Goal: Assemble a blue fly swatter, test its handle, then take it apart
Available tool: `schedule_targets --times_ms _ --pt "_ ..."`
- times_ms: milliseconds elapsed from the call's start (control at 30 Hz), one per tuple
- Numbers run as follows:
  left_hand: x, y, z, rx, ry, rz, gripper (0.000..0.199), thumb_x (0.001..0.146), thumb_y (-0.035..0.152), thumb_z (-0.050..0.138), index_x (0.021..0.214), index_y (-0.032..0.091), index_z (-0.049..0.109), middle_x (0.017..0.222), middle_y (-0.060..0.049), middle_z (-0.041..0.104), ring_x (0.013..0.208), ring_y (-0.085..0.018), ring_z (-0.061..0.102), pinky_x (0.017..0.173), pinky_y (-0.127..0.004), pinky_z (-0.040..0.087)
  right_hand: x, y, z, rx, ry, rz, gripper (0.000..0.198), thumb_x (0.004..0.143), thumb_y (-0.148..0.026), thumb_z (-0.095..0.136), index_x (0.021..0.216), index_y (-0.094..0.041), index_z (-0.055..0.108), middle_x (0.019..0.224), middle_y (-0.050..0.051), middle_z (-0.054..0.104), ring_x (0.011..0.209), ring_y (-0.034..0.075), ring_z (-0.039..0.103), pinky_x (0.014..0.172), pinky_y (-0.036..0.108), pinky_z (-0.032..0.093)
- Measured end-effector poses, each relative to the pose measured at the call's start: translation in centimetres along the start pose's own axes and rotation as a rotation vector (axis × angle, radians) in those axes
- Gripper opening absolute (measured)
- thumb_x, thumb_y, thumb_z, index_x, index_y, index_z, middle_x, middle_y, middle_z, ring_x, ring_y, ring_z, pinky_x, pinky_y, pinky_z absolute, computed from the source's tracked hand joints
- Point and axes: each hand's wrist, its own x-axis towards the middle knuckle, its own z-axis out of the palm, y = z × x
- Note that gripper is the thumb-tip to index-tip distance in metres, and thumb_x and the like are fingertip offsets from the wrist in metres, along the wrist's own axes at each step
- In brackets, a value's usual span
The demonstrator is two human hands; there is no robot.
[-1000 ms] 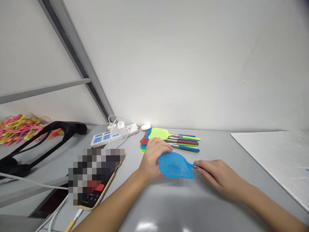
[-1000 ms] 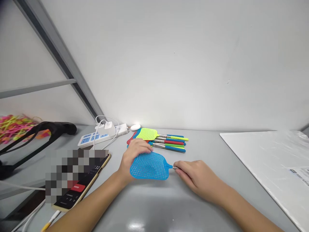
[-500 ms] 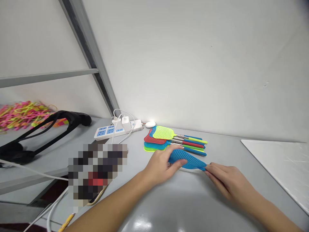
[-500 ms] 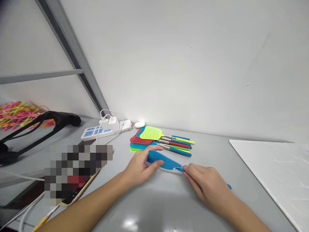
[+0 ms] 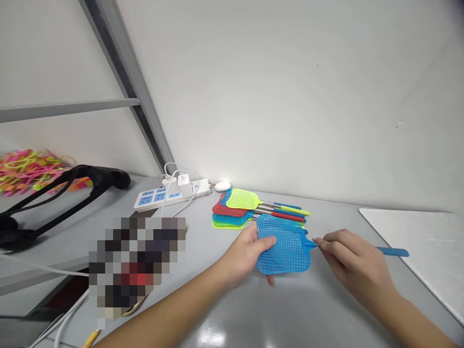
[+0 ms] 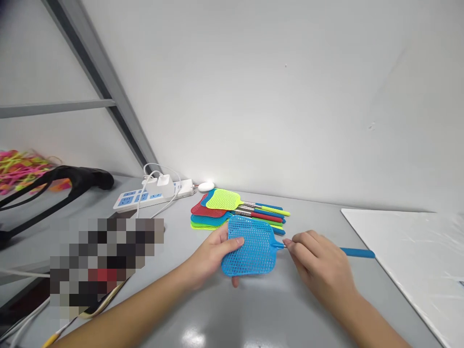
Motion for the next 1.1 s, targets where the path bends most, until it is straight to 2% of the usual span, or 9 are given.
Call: schedule_targets --times_ms 167,300,533,700,833,900,967,1033,1100 --pt "0.1 0.0 -0.1 0.012 0.106 -0.002 0.032 0.086 0.034 0.063 0.113 0.019 0.054 0.099 -0.008 0.069 0.062 -0.018 0.068 0.042 -0.027 0.056 0.1 -0.5 0.5 0.027 -0.115 0.043 0.012 0.098 -0.028 0.053 0.101 -0.018 0.059 0.084 0.004 0.063 0.068 0.015 0.055 0.061 0.027 0.038" --pt "0.1 0.3 -0.4 0.023 0.130 -0.021 0.033 0.084 0.033 0.065 0.113 0.020 0.056 0.096 -0.006 0.070 0.062 -0.019 0.067 0.043 -0.029 0.056 0.6 -1.0 0.4 0.047 -0.196 0.015 0.017 0.100 -0.021 0.046 0.108 -0.018 0.061 0.079 0.003 0.062 0.069 0.016 0.053 0.061 0.029 0.038" --pt "0.1 0.8 -0.7 -0.001 0.146 -0.013 0.032 0.086 0.035 0.063 0.114 0.022 0.057 0.096 -0.006 0.070 0.065 -0.020 0.067 0.042 -0.028 0.054 1.0 -0.5 -1.5 -0.009 0.057 0.082 0.012 0.091 -0.011 0.058 0.085 -0.021 0.059 0.076 0.002 0.063 0.068 0.016 0.052 0.065 0.031 0.038" --pt "0.0 0.4 -1.4 0.098 -0.018 -0.008 0.036 0.087 0.036 0.065 0.118 0.019 0.058 0.103 -0.007 0.068 0.089 -0.020 0.067 0.076 -0.032 0.056 0.5 1.9 -2.3 -0.024 0.149 0.188 0.011 0.089 -0.014 0.062 0.086 -0.023 0.057 0.081 0.001 0.065 0.066 0.014 0.057 0.059 0.028 0.042" --pt "-0.4 -1.2 -0.8 0.527 -0.157 -0.154 0.072 0.082 0.037 0.070 0.145 0.028 0.036 0.099 -0.004 0.067 0.080 -0.019 0.064 0.070 -0.032 0.052 0.4 2.7 -2.2 0.000 0.170 0.245 0.011 0.090 -0.015 0.061 0.096 -0.024 0.057 0.083 0.002 0.067 0.073 0.015 0.063 0.056 0.026 0.046" --pt "-0.7 -1.8 -0.1 0.789 -0.107 -0.103 0.088 0.082 0.036 0.070 0.153 0.036 0.017 0.113 -0.005 0.064 0.081 -0.018 0.061 0.071 -0.033 0.051 0.5 2.7 -2.2 0.017 0.170 0.269 0.010 0.091 -0.017 0.061 0.096 -0.024 0.057 0.084 0.003 0.067 0.071 0.015 0.063 0.055 0.026 0.047" --pt "-0.9 -2.1 0.6 0.964 -0.069 0.028 0.094 0.082 0.037 0.070 0.154 0.039 0.009 0.138 -0.008 0.051 0.101 -0.022 0.059 0.084 -0.038 0.050 0.6 2.5 -2.2 0.039 0.161 0.285 0.008 0.091 -0.017 0.060 0.095 -0.023 0.057 0.084 0.003 0.067 0.067 0.014 0.062 0.052 0.025 0.046" --pt "-1.1 -2.2 1.3 1.119 -0.109 0.182 0.092 0.080 0.041 0.073 0.153 0.040 0.017 0.152 -0.010 0.035 0.123 -0.030 0.048 0.098 -0.046 0.044 0.7 2.3 -2.2 0.062 0.156 0.279 0.009 0.091 -0.016 0.059 0.096 -0.023 0.056 0.084 0.003 0.067 0.066 0.013 0.061 0.051 0.024 0.045" --pt "-1.2 -2.6 2.1 1.280 -0.284 0.351 0.079 0.077 0.044 0.075 0.146 0.038 0.037 0.151 -0.009 0.038 0.130 -0.034 0.041 0.104 -0.051 0.038 0.7 2.1 -2.2 0.076 0.159 0.250 0.011 0.092 -0.015 0.058 0.098 -0.023 0.055 0.083 0.003 0.067 0.065 0.012 0.061 0.051 0.024 0.044"
